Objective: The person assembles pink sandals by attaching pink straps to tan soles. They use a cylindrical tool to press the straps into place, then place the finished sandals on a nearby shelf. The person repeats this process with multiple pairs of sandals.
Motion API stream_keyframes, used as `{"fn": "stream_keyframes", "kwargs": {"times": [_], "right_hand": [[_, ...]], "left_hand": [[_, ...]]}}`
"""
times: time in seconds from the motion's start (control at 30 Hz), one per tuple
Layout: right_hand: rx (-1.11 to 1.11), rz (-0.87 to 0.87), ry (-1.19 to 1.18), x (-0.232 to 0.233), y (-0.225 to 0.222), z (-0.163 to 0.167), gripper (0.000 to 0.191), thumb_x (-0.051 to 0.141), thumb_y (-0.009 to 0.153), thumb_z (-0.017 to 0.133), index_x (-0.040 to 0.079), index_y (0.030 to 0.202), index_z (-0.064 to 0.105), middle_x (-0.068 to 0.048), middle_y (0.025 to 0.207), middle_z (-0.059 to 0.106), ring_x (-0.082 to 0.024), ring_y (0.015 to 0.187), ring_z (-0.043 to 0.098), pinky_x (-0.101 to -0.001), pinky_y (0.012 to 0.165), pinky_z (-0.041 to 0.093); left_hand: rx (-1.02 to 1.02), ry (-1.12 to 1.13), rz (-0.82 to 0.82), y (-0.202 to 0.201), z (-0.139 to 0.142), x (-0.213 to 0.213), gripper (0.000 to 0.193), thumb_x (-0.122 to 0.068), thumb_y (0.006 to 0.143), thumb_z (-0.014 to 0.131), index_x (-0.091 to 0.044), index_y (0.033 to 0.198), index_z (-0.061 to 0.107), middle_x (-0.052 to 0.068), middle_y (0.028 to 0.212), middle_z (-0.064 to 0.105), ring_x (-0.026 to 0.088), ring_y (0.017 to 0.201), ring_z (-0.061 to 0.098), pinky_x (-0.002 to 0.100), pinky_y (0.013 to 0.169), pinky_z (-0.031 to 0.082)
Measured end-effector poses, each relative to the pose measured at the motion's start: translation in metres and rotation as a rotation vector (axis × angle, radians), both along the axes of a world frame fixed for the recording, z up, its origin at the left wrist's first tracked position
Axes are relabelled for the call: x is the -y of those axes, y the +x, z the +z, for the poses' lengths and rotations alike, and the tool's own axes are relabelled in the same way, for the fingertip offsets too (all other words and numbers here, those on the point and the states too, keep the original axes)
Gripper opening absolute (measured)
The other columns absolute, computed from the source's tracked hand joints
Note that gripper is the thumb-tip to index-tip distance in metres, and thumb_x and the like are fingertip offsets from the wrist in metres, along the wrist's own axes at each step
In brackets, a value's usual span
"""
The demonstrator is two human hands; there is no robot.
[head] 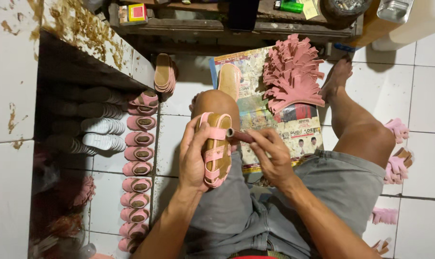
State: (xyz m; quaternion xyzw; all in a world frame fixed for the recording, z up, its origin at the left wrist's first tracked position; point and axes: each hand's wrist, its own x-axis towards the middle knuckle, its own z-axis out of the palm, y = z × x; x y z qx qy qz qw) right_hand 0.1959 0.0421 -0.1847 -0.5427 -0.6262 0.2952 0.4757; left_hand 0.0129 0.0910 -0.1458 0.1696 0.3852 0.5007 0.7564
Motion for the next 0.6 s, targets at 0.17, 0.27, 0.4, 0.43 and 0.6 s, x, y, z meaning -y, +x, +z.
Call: {"fn": "stream_keyframes", "kwargs": {"times": [0.17,0.27,0.4,0.43,0.6], "right_hand": [[0.007,-0.017,0.142,0.01,-0.011,0.003,0.036,-0.001,0.099,0.066,0.003,0.135,0.064,-0.016,0.115,0.058,-0.026,0.101,0.062,-0.0337,0.088,0.054],[0.077,0.013,0.196,0.0,-0.014,-0.001,0.036,-0.002,0.097,0.068,0.003,0.133,0.064,-0.016,0.114,0.06,-0.025,0.102,0.062,-0.0334,0.088,0.053],[0.066,-0.038,0.098,0.004,0.012,-0.007,0.031,0.004,0.102,0.065,0.003,0.134,0.066,-0.011,0.113,0.063,-0.017,0.095,0.063,-0.0279,0.076,0.054],[-0.17,-0.067,-0.043,0.012,0.018,-0.009,0.034,0.011,0.102,0.063,0.003,0.135,0.065,-0.008,0.107,0.064,-0.014,0.086,0.059,-0.0261,0.071,0.05],[-0.731,0.052,-0.856,0.037,0.042,-0.016,0.036,0.026,0.093,0.072,-0.002,0.115,0.067,0.0,0.069,0.049,-0.009,0.054,0.04,-0.0241,0.048,0.031]], "left_hand": [[0.052,0.05,0.0,0.004,-0.002,0.002,0.039,-0.024,0.102,0.06,-0.005,0.134,0.051,0.014,0.105,0.068,0.021,0.076,0.071,0.035,0.063,0.06],[0.055,0.064,-0.019,0.003,-0.003,0.004,0.04,-0.027,0.1,0.06,-0.006,0.134,0.051,0.015,0.106,0.069,0.022,0.075,0.072,0.035,0.06,0.061],[-0.031,0.041,-0.064,-0.002,0.0,-0.001,0.043,-0.027,0.099,0.064,-0.007,0.135,0.051,0.016,0.108,0.067,0.023,0.081,0.07,0.036,0.067,0.06],[-0.03,0.043,-0.105,-0.002,0.002,-0.004,0.044,-0.028,0.1,0.065,-0.008,0.136,0.05,0.016,0.106,0.067,0.023,0.079,0.069,0.035,0.064,0.059],[-0.769,0.501,-0.706,0.0,0.026,-0.007,0.055,-0.029,0.1,0.066,-0.009,0.146,0.045,0.014,0.125,0.065,0.022,0.115,0.065,0.036,0.095,0.053]]}}
